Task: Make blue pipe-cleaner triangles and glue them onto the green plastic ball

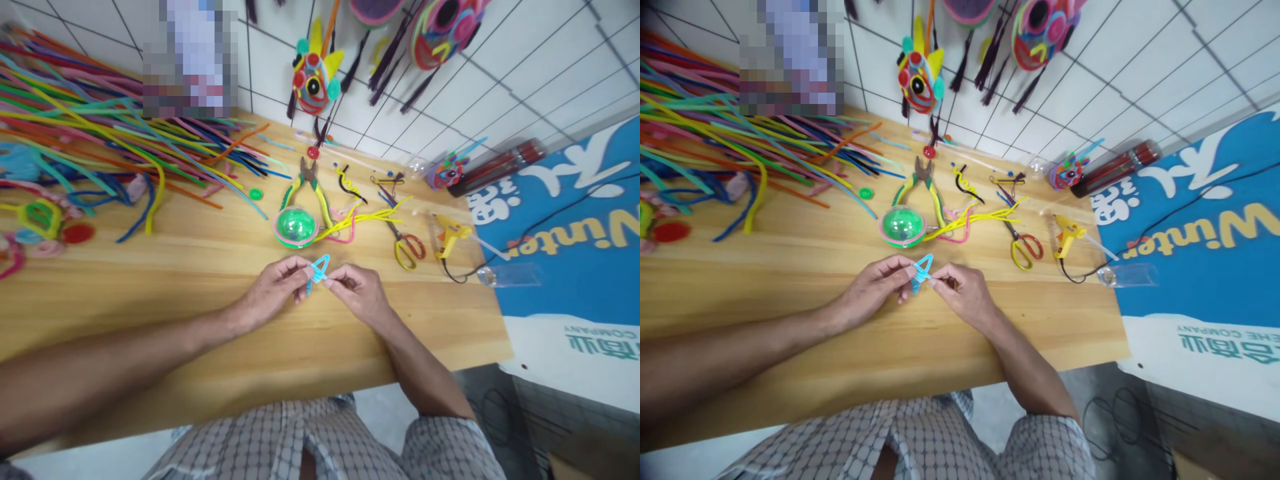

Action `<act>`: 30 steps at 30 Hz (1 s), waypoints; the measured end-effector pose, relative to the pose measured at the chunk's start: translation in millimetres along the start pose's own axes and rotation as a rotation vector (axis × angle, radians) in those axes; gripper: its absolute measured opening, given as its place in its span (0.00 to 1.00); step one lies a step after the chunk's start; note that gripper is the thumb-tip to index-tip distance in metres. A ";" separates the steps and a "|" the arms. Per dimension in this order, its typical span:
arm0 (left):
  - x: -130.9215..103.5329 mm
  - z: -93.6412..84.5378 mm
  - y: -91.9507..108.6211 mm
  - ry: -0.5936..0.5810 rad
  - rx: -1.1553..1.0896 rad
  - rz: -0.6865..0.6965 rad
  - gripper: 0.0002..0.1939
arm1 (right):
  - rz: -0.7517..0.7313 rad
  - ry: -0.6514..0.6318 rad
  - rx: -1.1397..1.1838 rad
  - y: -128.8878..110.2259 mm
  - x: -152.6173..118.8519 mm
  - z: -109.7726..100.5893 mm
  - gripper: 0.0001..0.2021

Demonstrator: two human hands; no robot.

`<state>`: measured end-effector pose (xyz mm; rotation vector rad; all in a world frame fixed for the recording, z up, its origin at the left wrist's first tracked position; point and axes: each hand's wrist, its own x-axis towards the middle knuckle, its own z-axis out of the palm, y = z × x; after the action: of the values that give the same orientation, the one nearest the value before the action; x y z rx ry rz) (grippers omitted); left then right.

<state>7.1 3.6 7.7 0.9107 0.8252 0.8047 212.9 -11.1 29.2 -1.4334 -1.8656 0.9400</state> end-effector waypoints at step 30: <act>1.4 -4.1 -0.4 0.019 0.019 -0.051 0.17 | 0.003 0.154 0.105 -5.4 -0.2 -7.6 0.08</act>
<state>4.4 6.0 5.5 0.8962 0.8711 0.7633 216.1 -10.8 38.0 -1.4047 -1.6788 0.8894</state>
